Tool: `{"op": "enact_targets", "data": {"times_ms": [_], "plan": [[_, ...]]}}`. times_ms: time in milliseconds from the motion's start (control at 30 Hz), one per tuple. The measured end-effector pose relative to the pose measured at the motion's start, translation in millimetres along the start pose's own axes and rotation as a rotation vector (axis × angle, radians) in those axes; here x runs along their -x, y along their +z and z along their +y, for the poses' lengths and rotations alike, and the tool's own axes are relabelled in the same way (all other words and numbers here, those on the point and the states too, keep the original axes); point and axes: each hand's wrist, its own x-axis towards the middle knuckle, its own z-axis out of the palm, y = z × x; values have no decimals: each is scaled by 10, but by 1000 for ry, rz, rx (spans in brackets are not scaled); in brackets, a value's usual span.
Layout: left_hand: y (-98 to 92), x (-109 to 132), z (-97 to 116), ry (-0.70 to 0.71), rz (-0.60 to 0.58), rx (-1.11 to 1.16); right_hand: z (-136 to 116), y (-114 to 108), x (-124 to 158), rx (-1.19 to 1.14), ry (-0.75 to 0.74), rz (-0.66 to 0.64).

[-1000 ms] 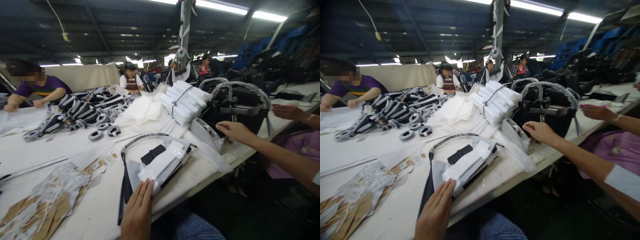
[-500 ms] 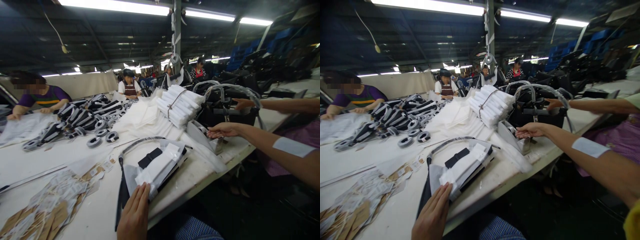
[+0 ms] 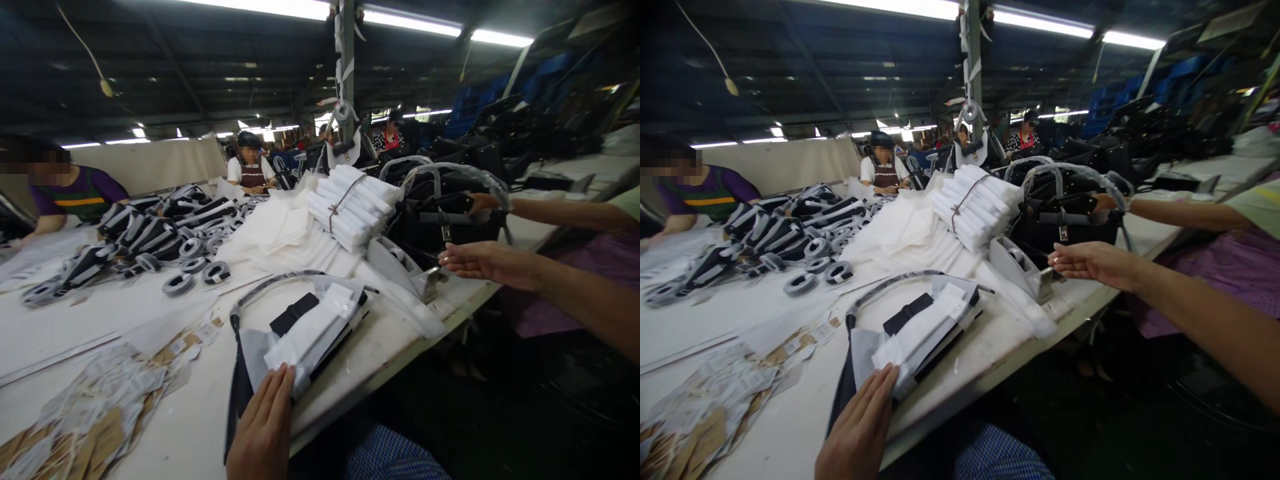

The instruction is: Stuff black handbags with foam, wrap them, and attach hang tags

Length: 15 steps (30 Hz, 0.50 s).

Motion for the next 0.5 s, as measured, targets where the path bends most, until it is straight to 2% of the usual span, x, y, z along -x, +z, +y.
{"op": "enact_targets", "data": {"times_ms": [100,300,400,500], "plan": [[0,1,-6,19,5,11,288,-65,128,-46,97,10],[-12,-7,-5,11,8,30,897,-33,47,3,33,105],[-21,-15,2,5,13,34,1031,66,-27,66,-30,149],[-23,-11,13,-8,5,29,1053,117,-60,182,-110,198]]}}
